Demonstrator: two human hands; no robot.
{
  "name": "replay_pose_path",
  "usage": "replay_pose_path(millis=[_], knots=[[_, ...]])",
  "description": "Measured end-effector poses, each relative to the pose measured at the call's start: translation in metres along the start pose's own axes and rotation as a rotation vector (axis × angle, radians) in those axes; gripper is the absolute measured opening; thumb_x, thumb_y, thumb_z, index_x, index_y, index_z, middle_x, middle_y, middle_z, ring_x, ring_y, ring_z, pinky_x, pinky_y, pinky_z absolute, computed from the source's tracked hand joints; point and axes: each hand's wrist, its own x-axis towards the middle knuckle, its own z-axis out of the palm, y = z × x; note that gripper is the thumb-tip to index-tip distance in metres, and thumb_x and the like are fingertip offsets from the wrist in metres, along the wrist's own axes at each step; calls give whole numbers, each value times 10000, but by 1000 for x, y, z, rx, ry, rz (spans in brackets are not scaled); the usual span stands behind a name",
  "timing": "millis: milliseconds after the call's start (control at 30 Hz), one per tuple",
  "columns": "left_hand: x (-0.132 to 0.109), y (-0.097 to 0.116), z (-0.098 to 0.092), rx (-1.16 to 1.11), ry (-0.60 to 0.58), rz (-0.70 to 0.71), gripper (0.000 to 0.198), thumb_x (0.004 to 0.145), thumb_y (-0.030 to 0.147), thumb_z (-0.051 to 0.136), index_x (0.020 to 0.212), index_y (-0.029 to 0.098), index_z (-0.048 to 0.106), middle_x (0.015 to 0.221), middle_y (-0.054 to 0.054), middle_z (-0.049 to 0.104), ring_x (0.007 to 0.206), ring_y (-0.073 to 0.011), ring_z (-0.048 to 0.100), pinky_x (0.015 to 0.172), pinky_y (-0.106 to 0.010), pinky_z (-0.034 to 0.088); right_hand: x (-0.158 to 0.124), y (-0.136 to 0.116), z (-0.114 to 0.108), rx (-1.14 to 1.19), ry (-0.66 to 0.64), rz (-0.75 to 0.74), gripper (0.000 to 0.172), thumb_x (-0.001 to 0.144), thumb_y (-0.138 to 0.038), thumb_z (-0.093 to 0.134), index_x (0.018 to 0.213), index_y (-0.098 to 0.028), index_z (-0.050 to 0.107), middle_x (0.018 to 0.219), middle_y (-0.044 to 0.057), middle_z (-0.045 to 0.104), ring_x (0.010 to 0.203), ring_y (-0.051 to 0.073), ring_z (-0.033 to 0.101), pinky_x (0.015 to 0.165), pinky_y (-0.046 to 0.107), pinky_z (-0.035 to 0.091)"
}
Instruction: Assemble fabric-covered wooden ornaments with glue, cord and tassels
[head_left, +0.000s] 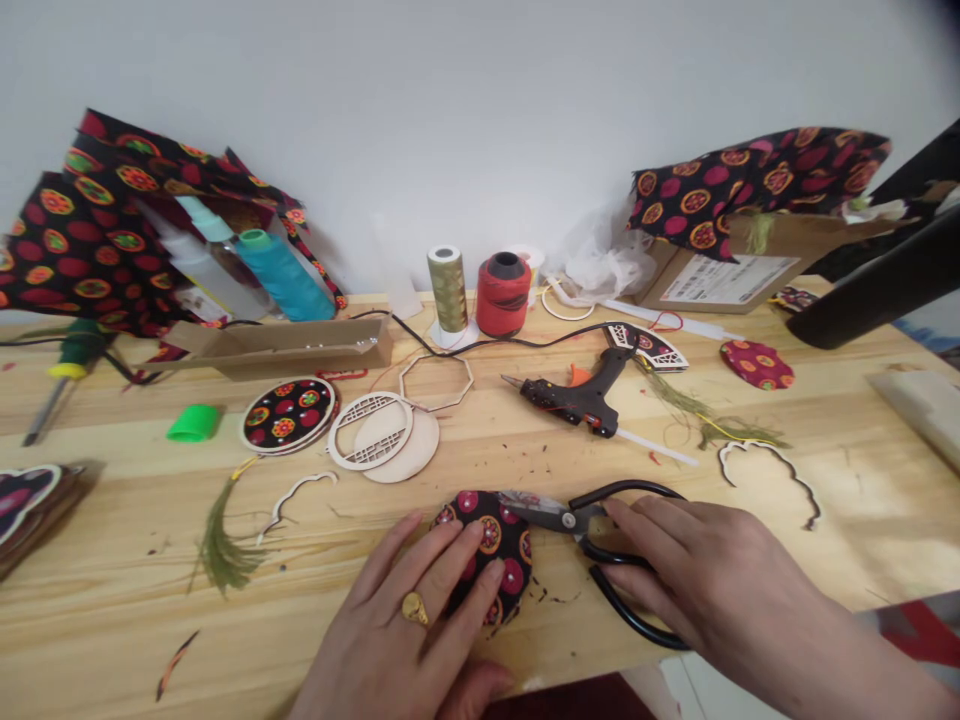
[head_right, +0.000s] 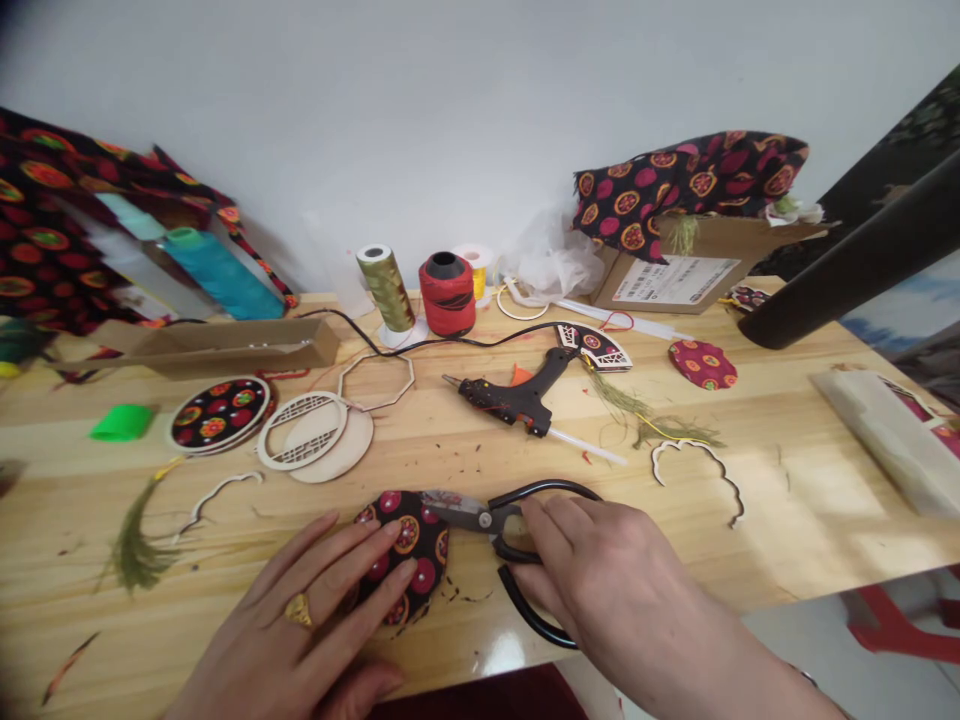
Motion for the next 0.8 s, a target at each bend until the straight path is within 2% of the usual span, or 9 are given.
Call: replay_pose_path(millis=[100,300,500,700,800], knots=[[0,1,1,-4,6,3,338,907,372,506,1164,218,662,1249,-57,649,1250,-230,506,1152,-408,269,2,2,0,-10,-25,-11,459,1028,-396,264,915,-147,632,829,94,721,603,181,675,487,302,536],[3,-1,-1,3,26,0,331,912,382,502,1134,211,678,1217,-61,663,1228,-237,524,1139,-401,289,3,0,3,-93,14,-51,483,1038,-368,216,901,-136,618,791,90,706,560,164,639,481,290,504],[12,-5,-14,77,-115,76,340,874,372,572,1170,229,661,1223,-54,674,1194,-243,553,1078,-394,371,-4,-4,8,-285,-30,-117,342,1025,-249,274,910,-145,579,723,69,645,586,177,595,509,291,435],[7,-2,-6,21,8,3,319,903,380,515,1121,218,682,1229,-57,669,1220,-248,539,1097,-412,357,-5,-9,7,-333,-86,-127,314,1003,-210,277,850,-174,549,689,50,583,543,192,539,469,321,371],[9,-3,-11,57,-76,55,321,879,362,567,1147,223,675,1224,-52,679,1190,-244,562,1042,-396,422,-4,-9,6,-345,-114,-139,274,981,-189,316,823,-184,540,677,44,564,522,198,522,447,335,343]])
